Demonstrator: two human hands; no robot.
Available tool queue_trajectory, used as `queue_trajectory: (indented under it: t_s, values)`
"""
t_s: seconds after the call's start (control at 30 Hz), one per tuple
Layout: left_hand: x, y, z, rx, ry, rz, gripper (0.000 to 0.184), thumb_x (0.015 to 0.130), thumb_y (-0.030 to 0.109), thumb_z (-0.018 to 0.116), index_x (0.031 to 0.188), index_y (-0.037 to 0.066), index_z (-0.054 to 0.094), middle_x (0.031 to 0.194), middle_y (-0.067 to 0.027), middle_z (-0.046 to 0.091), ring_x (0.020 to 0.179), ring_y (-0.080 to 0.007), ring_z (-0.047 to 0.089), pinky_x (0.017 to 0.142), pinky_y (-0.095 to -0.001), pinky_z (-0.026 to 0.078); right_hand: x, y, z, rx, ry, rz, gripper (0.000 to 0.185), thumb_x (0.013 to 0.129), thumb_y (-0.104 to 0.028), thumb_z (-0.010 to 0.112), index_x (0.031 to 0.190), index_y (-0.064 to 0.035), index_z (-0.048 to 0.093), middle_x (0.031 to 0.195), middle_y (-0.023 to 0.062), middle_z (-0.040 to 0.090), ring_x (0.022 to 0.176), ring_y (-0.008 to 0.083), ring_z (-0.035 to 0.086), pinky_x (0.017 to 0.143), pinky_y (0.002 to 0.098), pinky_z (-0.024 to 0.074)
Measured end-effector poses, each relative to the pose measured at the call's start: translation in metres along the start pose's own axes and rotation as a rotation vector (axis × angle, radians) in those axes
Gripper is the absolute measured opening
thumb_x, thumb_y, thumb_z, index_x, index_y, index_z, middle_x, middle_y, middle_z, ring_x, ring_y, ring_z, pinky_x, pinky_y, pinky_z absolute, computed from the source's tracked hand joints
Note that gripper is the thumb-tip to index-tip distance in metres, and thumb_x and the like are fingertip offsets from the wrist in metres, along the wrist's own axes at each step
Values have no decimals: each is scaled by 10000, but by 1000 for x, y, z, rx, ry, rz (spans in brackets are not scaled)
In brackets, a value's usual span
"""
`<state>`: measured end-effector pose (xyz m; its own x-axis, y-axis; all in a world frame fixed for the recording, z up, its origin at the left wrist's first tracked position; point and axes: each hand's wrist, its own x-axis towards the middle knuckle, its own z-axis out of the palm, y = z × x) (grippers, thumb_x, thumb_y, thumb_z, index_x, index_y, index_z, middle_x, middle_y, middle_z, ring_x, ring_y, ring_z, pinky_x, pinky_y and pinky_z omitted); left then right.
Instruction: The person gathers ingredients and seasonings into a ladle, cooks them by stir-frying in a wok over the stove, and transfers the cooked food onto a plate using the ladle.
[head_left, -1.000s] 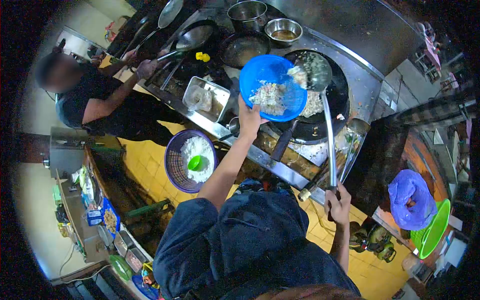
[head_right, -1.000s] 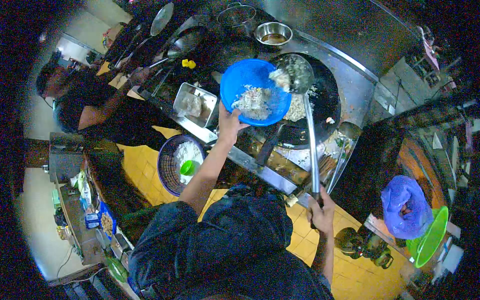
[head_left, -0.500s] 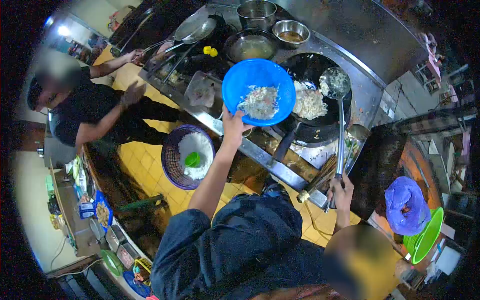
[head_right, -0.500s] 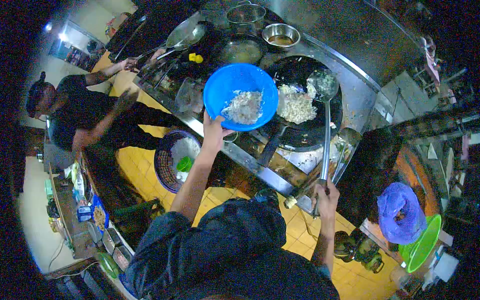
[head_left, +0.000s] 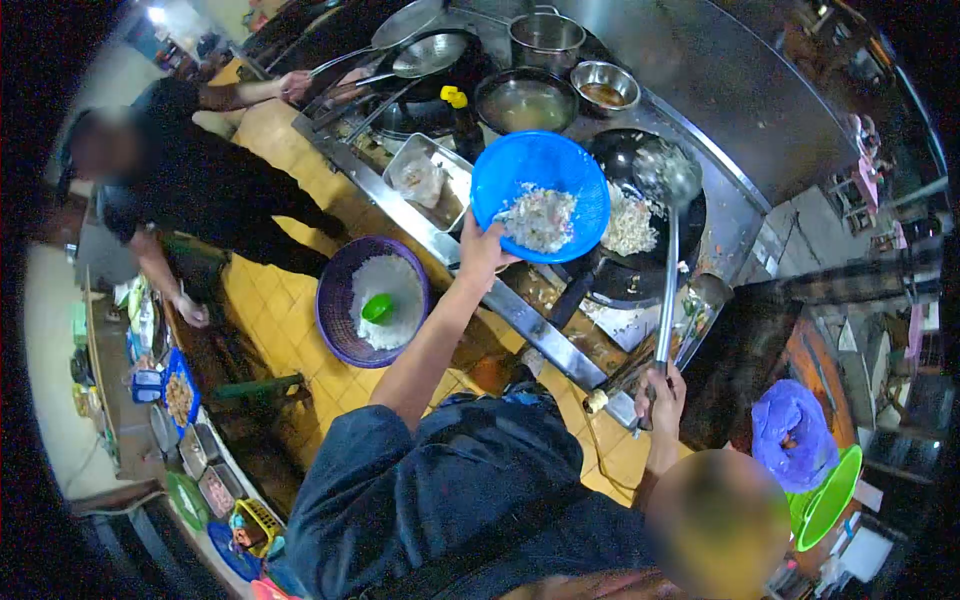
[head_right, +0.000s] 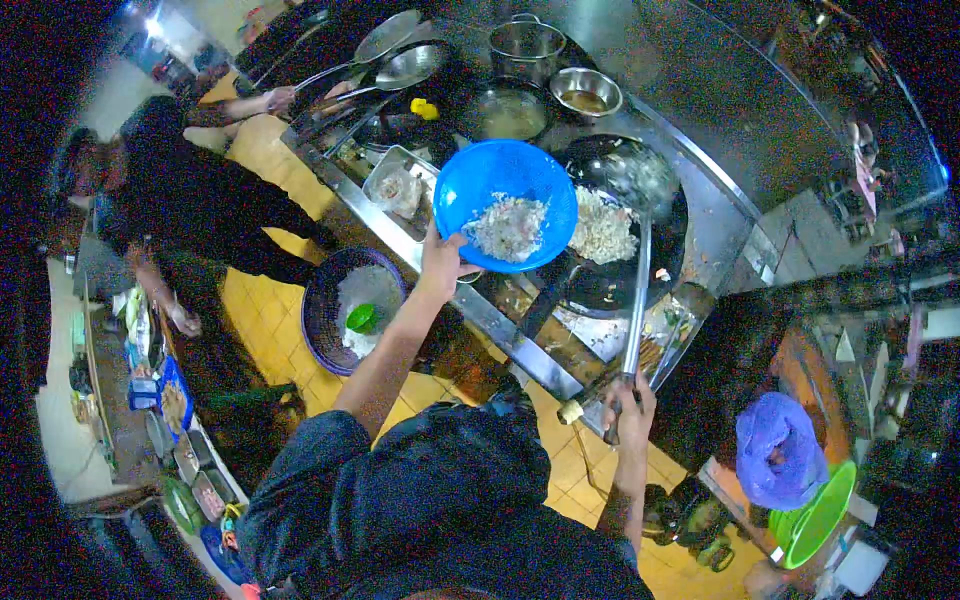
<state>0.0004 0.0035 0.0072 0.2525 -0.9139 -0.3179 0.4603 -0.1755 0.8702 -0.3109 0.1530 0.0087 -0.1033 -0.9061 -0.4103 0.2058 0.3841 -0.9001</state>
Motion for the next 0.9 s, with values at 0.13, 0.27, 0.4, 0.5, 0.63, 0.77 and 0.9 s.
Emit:
queue_trajectory:
  t_s: [0.13,0.27,0.4,0.5,0.63,0.77,0.9]
  values:
    - [-24,18,-49,35,43,70,581,776,18,427,1311,135,235,1160,-125,461,935,-304,565,599,-429,566,27,3,-6,-148,-11,-23,106,803,-59,498,901,-20,505,563,15,459,372,81,405,317,219,315]
    - [-64,34,-134,-54,132,206,585,773,9,452,1316,126,269,1059,-97,514,773,-223,588,555,-373,562,24,16,-5,-439,20,56,111,792,-82,521,876,-11,528,580,20,478,401,88,411,354,223,305]
    - [-145,48,-222,-30,448,111,590,770,-3,446,1320,113,268,1030,-97,533,826,-208,573,605,-336,530,75,86,-6,-853,38,-520,161,819,-178,518,859,-22,524,623,62,469,473,150,426,421,274,330]
    - [-199,26,-320,80,561,416,639,763,-2,468,1348,111,239,1063,-105,519,776,-185,574,566,-298,525,77,92,50,-1053,75,-575,232,822,-217,524,907,-1,532,734,105,492,595,198,456,528,301,351]
    - [-334,42,-404,-166,659,421,648,775,-22,448,1362,110,206,1116,-108,503,785,-190,589,594,-334,549,82,107,128,-1242,55,-687,330,825,-269,532,971,28,542,883,162,523,759,263,497,670,336,380]
    - [-432,26,-468,-296,1037,422,619,751,34,475,1325,141,269,1064,-100,522,753,-180,596,517,-355,548,59,142,275,-1322,-346,-841,430,829,-320,540,1035,56,553,1031,219,554,923,328,537,813,371,408]
    - [-492,7,-515,-290,1339,470,609,750,28,480,1316,107,269,1075,-98,514,831,-194,575,620,-341,545,-43,231,479,-1174,-1148,-983,433,876,-281,506,1173,34,482,1071,204,572,1001,313,549,824,349,428]
